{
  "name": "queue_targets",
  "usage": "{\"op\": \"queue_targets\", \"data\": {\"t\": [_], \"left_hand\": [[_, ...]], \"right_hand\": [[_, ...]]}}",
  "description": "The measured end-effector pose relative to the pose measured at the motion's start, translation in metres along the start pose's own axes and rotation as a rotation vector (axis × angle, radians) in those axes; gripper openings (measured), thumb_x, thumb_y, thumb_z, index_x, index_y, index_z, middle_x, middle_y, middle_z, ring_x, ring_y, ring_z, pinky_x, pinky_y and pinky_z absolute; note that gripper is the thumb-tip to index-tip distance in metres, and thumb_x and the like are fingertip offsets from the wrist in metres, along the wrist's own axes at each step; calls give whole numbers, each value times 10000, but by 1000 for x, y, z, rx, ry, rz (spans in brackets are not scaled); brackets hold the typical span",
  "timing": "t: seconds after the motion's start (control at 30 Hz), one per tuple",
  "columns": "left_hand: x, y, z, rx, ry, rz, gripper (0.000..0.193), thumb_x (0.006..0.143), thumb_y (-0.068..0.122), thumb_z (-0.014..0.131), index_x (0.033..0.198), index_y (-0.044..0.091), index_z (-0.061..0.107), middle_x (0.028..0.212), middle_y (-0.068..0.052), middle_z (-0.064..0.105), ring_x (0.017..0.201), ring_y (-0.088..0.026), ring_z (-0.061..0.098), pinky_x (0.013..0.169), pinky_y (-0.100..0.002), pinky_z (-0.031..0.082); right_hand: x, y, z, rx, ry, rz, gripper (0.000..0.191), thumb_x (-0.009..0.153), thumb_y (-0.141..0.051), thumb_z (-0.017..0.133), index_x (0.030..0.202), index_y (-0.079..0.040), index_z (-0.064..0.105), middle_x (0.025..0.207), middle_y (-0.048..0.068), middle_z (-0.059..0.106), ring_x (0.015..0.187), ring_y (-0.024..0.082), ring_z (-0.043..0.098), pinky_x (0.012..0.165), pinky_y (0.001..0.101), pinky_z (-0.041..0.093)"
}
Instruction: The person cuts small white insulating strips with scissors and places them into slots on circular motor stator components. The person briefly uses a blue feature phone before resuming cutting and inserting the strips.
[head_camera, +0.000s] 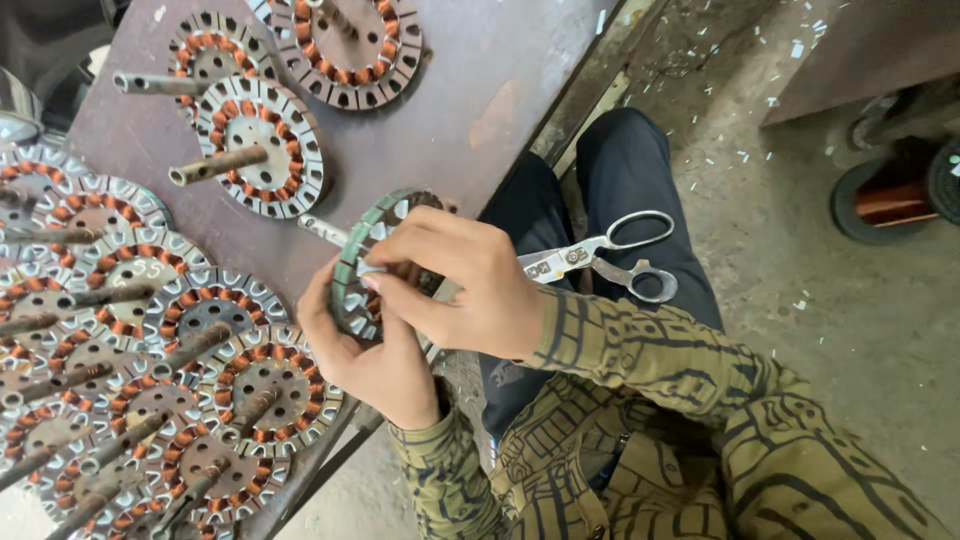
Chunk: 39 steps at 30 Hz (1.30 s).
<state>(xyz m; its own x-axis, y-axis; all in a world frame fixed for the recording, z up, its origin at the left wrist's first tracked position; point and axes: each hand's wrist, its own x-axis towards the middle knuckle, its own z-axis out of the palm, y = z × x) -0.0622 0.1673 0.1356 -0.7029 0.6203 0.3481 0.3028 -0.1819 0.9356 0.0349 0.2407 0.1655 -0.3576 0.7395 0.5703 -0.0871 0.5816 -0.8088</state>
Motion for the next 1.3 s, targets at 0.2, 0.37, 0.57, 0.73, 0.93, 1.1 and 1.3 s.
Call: {"op": "queue_targets", "data": {"t": [0.2,0.37,0.57,0.73,0.93,1.1,1.3], "left_hand": [[-19,-5,-4,113,-56,170,399,942,-79,725,1303,-3,575,1233,-99,630,1162,-199,617,1097,-320,491],[-15,-2,-7,225,-126,213,397,923,-103,714,1288,8,607,1219,-133,640,1163,-241,636,1090,-337,499],[2,-2,-16,193,-264,224,398,914,-17,736,1283,14,590,1243,-140,636,1194,-246,635,1105,-337,500],[8,-10,-23,179,-300,258,426,856,107,845,1199,20,607,1206,-132,650,1095,-245,657,1013,-339,528],[1,-25,-19,188,-186,415,424,813,113,883,1143,30,629,1116,-126,677,978,-238,659,888,-344,528],[-3,-32,-18,94,-179,480,385,815,62,867,1117,48,629,1069,-116,674,902,-220,644,811,-349,501],[-9,-32,-26,177,-269,518,363,819,56,807,1140,48,637,1065,-94,651,943,-235,637,800,-345,488]], "right_hand": [[-6,-28,-22,-292,-96,-173,244,826,24,740,1051,88,671,958,190,665,829,329,702,743,379,582],[-3,-33,-23,-164,-53,109,178,912,-4,784,1065,2,694,970,128,692,816,229,729,707,299,579],[8,-19,-38,39,-180,98,406,868,-69,818,1190,71,614,1012,118,708,920,188,754,803,272,618],[20,-19,-60,-33,-354,41,405,868,-46,802,1241,12,655,1294,219,607,1092,234,721,916,319,619],[14,-1,-66,-41,-468,-146,533,856,-147,839,1305,48,626,1310,160,643,1232,325,656,1040,399,567],[-3,7,-59,-179,-395,-278,451,913,-94,825,1309,26,645,1291,147,649,1141,299,711,972,369,613],[-13,10,-61,-158,-385,-285,437,935,-117,826,1306,14,636,1287,150,643,1066,288,719,901,361,604]]}}
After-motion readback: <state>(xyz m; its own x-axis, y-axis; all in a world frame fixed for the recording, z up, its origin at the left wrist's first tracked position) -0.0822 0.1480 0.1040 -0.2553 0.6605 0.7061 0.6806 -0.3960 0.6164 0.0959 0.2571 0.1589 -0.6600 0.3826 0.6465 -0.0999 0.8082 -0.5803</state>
